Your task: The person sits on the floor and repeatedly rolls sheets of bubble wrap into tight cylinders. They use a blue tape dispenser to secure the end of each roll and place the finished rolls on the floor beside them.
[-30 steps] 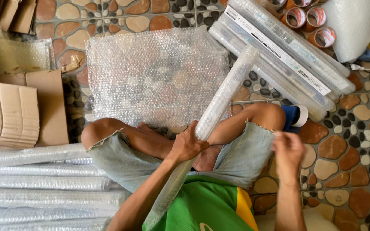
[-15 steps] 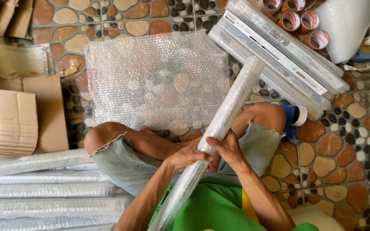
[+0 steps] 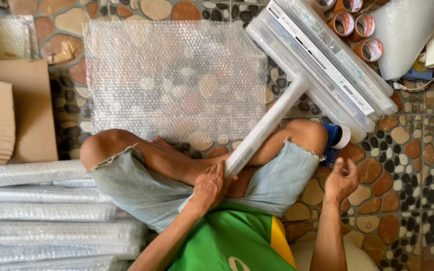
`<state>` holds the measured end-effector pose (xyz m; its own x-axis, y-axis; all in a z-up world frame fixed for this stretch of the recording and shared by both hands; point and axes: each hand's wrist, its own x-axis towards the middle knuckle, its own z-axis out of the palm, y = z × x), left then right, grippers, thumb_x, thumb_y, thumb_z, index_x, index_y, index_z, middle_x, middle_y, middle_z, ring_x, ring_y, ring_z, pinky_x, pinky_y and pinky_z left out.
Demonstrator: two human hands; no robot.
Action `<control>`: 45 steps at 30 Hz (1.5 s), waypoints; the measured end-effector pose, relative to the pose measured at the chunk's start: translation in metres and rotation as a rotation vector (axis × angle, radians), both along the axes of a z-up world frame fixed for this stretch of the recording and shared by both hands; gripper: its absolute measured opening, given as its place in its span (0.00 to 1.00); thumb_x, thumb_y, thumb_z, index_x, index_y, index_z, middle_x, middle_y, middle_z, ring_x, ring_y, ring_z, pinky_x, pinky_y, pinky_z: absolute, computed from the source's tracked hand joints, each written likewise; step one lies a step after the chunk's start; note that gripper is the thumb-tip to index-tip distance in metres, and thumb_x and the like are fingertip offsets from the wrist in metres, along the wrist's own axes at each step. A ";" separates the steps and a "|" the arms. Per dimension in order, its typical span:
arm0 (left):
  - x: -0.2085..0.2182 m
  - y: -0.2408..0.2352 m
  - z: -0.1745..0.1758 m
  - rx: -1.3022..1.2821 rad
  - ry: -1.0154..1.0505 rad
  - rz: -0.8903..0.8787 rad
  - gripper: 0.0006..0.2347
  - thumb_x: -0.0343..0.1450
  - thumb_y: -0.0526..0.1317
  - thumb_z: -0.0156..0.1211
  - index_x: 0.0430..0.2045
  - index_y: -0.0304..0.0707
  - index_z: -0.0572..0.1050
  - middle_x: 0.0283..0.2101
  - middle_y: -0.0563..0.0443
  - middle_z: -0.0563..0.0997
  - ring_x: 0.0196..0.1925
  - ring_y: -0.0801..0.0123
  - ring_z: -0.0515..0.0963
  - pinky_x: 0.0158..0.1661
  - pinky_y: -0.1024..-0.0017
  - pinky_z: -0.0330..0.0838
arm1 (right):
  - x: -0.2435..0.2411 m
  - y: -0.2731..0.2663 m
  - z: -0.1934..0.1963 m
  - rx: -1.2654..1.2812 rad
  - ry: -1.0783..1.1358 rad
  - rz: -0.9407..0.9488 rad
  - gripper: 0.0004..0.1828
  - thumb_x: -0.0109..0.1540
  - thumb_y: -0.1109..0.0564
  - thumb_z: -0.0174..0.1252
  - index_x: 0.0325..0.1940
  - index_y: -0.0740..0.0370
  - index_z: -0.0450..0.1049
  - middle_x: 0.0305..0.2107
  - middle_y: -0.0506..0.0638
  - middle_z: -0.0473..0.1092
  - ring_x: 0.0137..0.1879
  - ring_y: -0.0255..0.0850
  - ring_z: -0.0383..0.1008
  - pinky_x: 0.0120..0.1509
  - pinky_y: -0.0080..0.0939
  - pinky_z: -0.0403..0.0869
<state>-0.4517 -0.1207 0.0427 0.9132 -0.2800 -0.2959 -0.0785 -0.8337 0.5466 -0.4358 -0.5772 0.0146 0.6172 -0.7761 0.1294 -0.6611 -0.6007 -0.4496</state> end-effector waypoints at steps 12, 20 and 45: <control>-0.009 -0.014 0.019 -0.007 -0.128 0.248 0.19 0.76 0.42 0.47 0.61 0.39 0.74 0.49 0.42 0.84 0.46 0.45 0.85 0.42 0.54 0.80 | -0.004 -0.088 -0.079 0.406 0.117 0.028 0.11 0.71 0.46 0.68 0.55 0.46 0.82 0.34 0.54 0.79 0.32 0.41 0.80 0.36 0.39 0.80; -0.024 -0.020 0.006 -0.046 -0.375 0.296 0.11 0.77 0.41 0.49 0.48 0.48 0.78 0.53 0.49 0.83 0.46 0.48 0.86 0.40 0.57 0.83 | -0.038 -0.026 -0.052 0.872 -0.425 -0.154 0.20 0.69 0.49 0.72 0.57 0.56 0.69 0.45 0.58 0.71 0.53 0.54 0.80 0.59 0.61 0.78; -0.016 -0.012 0.023 -0.133 -0.178 0.170 0.14 0.73 0.35 0.49 0.55 0.45 0.69 0.55 0.45 0.69 0.48 0.46 0.83 0.43 0.57 0.79 | 0.035 0.294 0.100 0.447 0.578 0.784 0.28 0.62 0.34 0.68 0.51 0.48 0.63 0.38 0.56 0.81 0.54 0.58 0.82 0.59 0.59 0.76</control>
